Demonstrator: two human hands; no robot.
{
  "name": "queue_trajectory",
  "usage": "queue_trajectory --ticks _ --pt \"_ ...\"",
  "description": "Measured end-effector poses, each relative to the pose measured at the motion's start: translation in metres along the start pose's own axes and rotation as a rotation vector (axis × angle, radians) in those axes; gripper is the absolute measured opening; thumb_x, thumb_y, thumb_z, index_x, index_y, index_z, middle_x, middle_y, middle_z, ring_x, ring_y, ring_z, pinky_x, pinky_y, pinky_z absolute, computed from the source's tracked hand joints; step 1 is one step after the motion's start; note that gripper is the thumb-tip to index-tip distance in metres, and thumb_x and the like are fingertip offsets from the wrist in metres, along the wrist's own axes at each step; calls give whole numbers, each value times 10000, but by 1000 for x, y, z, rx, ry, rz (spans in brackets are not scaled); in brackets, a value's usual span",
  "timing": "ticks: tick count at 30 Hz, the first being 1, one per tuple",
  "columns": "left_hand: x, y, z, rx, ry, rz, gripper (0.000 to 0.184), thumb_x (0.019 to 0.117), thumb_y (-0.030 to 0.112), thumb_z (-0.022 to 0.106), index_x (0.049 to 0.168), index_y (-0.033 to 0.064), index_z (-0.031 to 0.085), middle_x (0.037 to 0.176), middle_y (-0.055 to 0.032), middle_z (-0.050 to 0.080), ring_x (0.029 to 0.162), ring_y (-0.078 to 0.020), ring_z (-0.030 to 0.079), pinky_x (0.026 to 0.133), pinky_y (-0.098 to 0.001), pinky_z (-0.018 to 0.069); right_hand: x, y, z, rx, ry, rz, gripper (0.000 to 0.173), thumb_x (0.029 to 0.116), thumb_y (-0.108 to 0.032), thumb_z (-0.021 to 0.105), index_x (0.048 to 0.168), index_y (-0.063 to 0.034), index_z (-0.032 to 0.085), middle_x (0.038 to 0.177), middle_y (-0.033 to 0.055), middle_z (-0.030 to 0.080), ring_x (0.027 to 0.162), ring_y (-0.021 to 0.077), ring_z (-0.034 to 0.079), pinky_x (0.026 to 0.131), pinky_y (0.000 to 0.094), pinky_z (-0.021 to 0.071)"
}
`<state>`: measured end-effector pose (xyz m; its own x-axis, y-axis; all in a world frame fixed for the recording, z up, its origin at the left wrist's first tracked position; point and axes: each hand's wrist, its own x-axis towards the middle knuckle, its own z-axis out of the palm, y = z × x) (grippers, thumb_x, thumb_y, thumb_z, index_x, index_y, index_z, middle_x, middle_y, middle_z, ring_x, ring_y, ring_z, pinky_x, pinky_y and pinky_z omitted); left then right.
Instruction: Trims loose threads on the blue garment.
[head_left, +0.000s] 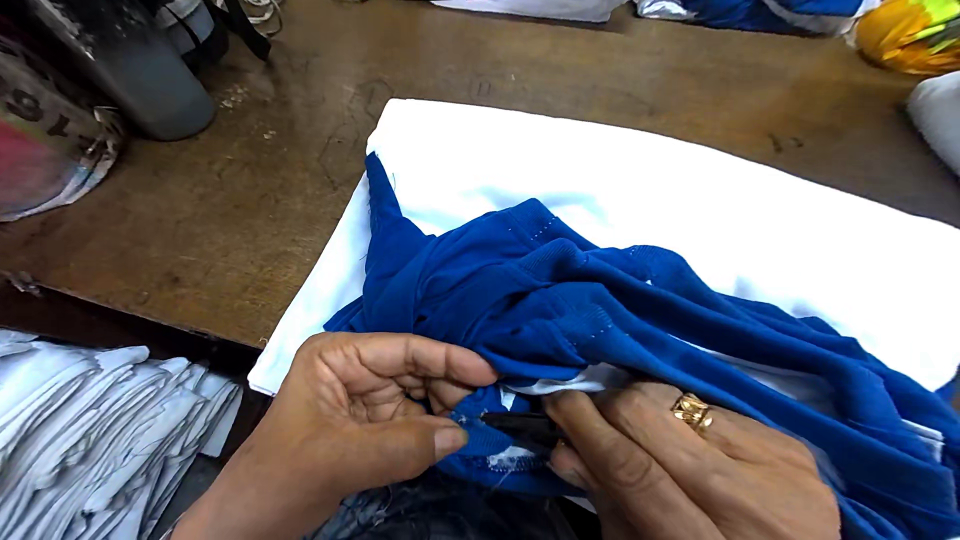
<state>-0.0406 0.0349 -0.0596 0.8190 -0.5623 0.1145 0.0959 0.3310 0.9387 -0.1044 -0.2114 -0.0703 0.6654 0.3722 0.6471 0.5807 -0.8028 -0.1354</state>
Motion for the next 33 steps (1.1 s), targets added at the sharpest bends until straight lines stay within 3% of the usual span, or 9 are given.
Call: queue_trajectory --ticks 5,7,9,12,19,23,26,30,33 --pt "-5 -2 9 160 90 82 309 839 6 749 1142 65 752 995 -65 750 785 -80 705 681 -189 594 -5 11 -16 427 -58 241 450 1130 -397 310 1146 -114 659 884 26 631 777 48 592 684 187 474" --pt "-7 -2 13 222 133 92 369 824 10 755 1184 89 731 983 -45 746 742 -65 686 634 -171 576 -4 10 -16 462 -57 264 477 1116 -454 332 1163 -108 656 896 23 628 789 34 582 693 173 465" --pt "-9 -3 16 265 153 106 424 818 13 759 1226 105 690 945 -19 735 662 -39 632 564 -145 526 0 2 -10 485 -43 254 465 1071 -503 468 1172 -98 674 882 24 631 780 42 580 687 182 470" --pt "-11 -3 18 319 160 140 497 794 24 770 1263 123 639 904 9 723 619 -20 595 522 -131 489 6 -13 7 502 50 228 253 1006 -302 656 1139 -95 716 875 12 671 793 40 609 699 173 499" --pt "-14 -4 20 432 157 198 540 792 118 830 1271 124 581 918 12 726 752 -76 673 634 -183 563 17 -22 16 355 143 140 144 1029 -182 564 989 -97 673 777 14 596 702 67 551 615 183 434" --pt "-16 -5 18 407 181 173 562 780 46 803 1274 129 549 899 2 721 707 -85 660 604 -189 555 9 -17 1 686 -155 81 243 1072 -186 490 967 -46 659 799 78 635 737 144 608 652 252 486" --pt "-17 -5 15 408 177 127 547 782 22 764 1275 151 564 899 28 718 626 -24 588 522 -132 473 2 -12 -7 918 -300 114 256 1058 -185 502 947 -5 647 785 117 621 731 178 596 648 281 470" --pt "-16 -6 13 392 137 130 555 795 14 745 1296 173 568 923 34 714 615 -3 571 509 -109 453 -3 -11 -6 818 -22 377 149 1028 -129 586 1024 -24 692 866 36 693 781 25 633 697 165 537" --pt "-15 -6 11 357 105 135 600 795 -6 735 1340 169 551 953 13 717 674 -25 615 546 -114 486 7 -12 -2 792 67 446 128 959 -61 642 1053 -47 728 896 -7 717 783 1 643 700 149 556"
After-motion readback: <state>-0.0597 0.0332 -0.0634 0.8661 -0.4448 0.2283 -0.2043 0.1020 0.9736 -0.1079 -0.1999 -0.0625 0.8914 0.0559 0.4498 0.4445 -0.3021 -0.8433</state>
